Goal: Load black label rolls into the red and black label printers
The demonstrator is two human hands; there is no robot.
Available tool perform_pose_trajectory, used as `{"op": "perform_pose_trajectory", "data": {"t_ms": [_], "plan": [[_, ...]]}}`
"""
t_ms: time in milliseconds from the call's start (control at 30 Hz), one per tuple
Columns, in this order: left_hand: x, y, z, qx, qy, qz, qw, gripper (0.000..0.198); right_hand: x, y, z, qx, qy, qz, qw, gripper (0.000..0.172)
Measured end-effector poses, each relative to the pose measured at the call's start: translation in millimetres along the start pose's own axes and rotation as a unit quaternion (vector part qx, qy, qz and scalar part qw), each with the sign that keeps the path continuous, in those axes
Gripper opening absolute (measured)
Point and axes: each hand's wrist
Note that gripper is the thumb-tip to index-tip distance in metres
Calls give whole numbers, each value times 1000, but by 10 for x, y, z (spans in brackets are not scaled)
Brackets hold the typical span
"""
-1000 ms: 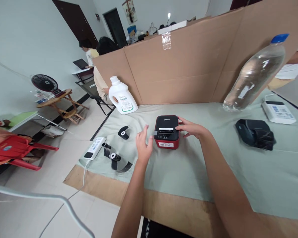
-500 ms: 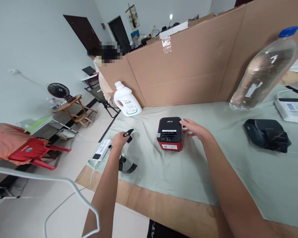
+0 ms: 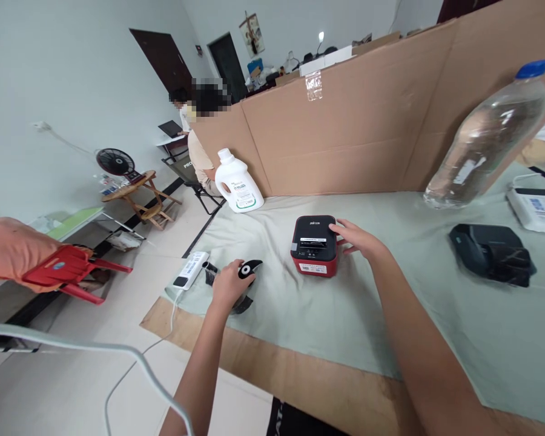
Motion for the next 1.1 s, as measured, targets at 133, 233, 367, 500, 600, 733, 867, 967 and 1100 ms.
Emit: {"op": "perform_pose_trajectory", "data": {"t_ms": [133,233,367,500,600,733,867,967,1100], "plan": [[71,32,-2,-14,-3,-71,997,46,2,52,-16,-3,-4,-21,1000,83],[88,23,-47,-41,33,-37,998,45,5,78,-31,-5,0,-30,1000,85],[53,-13,-130,-57,65,-17,996,43,23,58,-13,-5,0,-18,1000,83],[19,-11,-188,-55,67,-24,996,43,30,44,10,-5,-1,-18,1000,82],[9,5,-205,-40,85,-12,996,44,22,57,5,-8,-4,-27,1000,83],[15,-12,-204,-30,89,0,996,43,9,76,-10,-15,-2,-25,1000,84],[52,-65,-229,-24,51,-25,998,52,25,80,2,-15,3,-23,1000,84],[73,-71,-276,-65,63,-94,991,57,52,79,28,-13,2,-27,1000,83],[42,-17,-328,-115,114,-42,986,57,70,80,43,-7,4,-25,1000,83]]}}
Point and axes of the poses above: each hand's wrist, its own x-axis away from the middle knuckle, its own y-axis out of the back of the hand, z = x × y, and after that the axes turned 10 degrees about y, right-handed
